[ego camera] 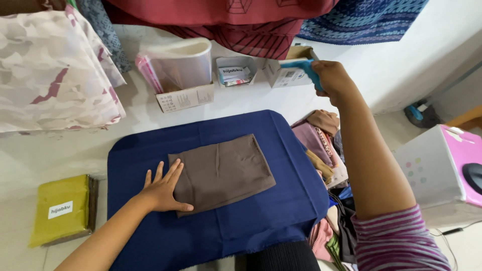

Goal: The person folds a brown piece of clothing on a blue table, uses a lint roller to clean it, and then places it into a clear plastic bag. They seal the bag, smooth it out, and attach a small white label to the front.

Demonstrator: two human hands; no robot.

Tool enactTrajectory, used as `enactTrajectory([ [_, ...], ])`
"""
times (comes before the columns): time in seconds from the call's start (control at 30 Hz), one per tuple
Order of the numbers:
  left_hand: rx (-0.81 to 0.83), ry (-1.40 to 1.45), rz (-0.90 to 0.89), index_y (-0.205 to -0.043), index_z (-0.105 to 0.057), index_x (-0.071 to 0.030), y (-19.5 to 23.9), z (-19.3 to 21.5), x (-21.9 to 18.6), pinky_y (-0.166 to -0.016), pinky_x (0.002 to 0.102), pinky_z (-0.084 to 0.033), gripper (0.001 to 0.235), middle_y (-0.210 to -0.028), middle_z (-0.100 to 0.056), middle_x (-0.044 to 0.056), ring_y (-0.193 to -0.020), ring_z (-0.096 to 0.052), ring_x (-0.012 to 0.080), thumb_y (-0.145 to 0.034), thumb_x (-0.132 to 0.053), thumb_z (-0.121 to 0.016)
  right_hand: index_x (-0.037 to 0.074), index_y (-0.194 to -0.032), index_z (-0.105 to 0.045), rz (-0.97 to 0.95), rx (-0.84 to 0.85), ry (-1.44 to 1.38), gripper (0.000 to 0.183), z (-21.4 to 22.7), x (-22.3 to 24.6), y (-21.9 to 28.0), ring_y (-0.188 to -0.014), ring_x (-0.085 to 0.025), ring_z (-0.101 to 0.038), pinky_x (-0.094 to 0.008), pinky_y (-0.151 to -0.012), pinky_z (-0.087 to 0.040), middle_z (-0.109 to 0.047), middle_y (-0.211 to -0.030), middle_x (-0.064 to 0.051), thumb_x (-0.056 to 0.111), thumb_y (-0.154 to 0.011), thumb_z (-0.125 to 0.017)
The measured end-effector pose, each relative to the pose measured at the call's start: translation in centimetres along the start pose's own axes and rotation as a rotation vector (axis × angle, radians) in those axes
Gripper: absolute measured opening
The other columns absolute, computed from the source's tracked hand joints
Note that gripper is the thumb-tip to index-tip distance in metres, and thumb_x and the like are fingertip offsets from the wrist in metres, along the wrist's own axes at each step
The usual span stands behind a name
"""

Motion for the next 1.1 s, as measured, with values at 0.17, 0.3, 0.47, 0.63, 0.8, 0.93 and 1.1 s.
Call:
enactTrajectory([
  [0.17, -0.032, -0.044, -0.012, -0.165, 0.004, -0.02, -0.3, 0.7, 0.2, -0.124, 0.062, 0.006, 0.139, -0.173, 0.009, -0.003, -0.157, 0.009, 0.0384, -0.069, -0.093, -0.067, 0.005, -0.132, -0.065, 0.399, -0.286, 0.109, 0.037, 0.6, 2.8, 10.1, -0.091, -0.041, -0.07, -0.047, -0.074, -0.058, -0.065, -0.107, -0.025, 0.031, -0.107, -0.059],
  [0.3, -0.262, -0.002, -0.026, -0.15, -0.049, -0.025, -0.6, 3.6, 1.0, -0.128, 0.056, -0.007, 0.081, -0.163, -0.039, -0.003, -0.154, -0.029, 0.0282, -0.09, -0.079, -0.042, 0.001, -0.13, -0.066, 0.769, -0.373, 0.099, 0.04, -8.9, 1.8, 24.5, -0.11, -0.045, -0.065, -0.051, -0.096, -0.049, -0.064, -0.118, -0.025, 0.016, -0.094, -0.073],
  [0.47, -0.473, 0.222, 0.118, -0.134, -0.062, -0.023, -5.3, 3.0, 4.8, -0.101, 0.047, -0.051, 0.048, -0.13, -0.064, 0.007, -0.123, -0.062, 0.0315, -0.096, -0.051, -0.054, 0.005, -0.14, -0.052, 0.849, 0.092, 0.143, 0.076, -23.3, -1.2, 36.2, -0.131, -0.042, -0.05, -0.052, -0.112, -0.037, -0.053, -0.138, -0.022, 0.031, -0.077, -0.085],
  [0.63, -0.383, 0.399, 0.239, -0.133, -0.06, -0.013, -6.5, 2.8, 5.4, -0.096, 0.046, -0.052, 0.053, -0.129, -0.065, 0.013, -0.121, -0.061, 0.0331, -0.096, -0.05, -0.056, -0.002, -0.158, -0.021, 0.774, 0.368, 0.47, 0.112, -31.7, -3.9, 38.7, -0.153, -0.044, -0.019, -0.057, -0.122, -0.017, -0.022, -0.165, -0.027, 0.056, -0.081, -0.077],
  [0.8, -0.418, 0.41, 0.264, -0.12, -0.063, -0.009, -7.5, 2.3, 5.9, -0.09, 0.048, -0.052, 0.049, -0.118, -0.071, 0.012, -0.113, -0.066, 0.0355, -0.093, -0.05, -0.06, -0.005, -0.157, -0.025, 0.697, 0.286, 0.59, 0.087, -32.9, -4.2, 39.1, -0.15, -0.046, -0.022, -0.058, -0.121, -0.016, -0.029, -0.161, -0.029, 0.058, -0.099, -0.045],
  [0.93, -0.392, 0.422, 0.255, -0.105, -0.063, -0.012, -8.7, 2.4, 6.2, -0.08, 0.046, -0.052, 0.036, -0.103, -0.074, 0.012, -0.101, -0.068, 0.0351, -0.093, -0.046, -0.061, -0.008, -0.155, -0.025, 0.659, 0.298, 0.569, 0.086, -33.1, -4.3, 39.0, -0.15, -0.048, -0.022, -0.059, -0.121, -0.015, -0.027, -0.16, -0.031, 0.054, -0.1, -0.045],
  [1.1, -0.354, 1.044, 0.261, -0.11, -0.062, -0.008, -7.7, 3.5, 4.9, -0.059, 0.031, -0.062, 0.027, -0.101, -0.067, 0.01, -0.082, -0.069, 0.0187, -0.09, -0.023, -0.072, -0.007, -0.158, -0.001, 0.458, 0.444, 0.434, 0.107, -32.3, -3.9, 38.2, -0.155, -0.043, -0.007, -0.05, -0.124, -0.011, -0.005, -0.167, -0.029, 0.05, -0.094, -0.065],
])
Point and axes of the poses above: each hand's wrist, its own y-axis away from the middle knuckle, its own z-axis out of the back of the hand, x = y × z, the point moved 5 cm from there along -y, towards the middle knuckle
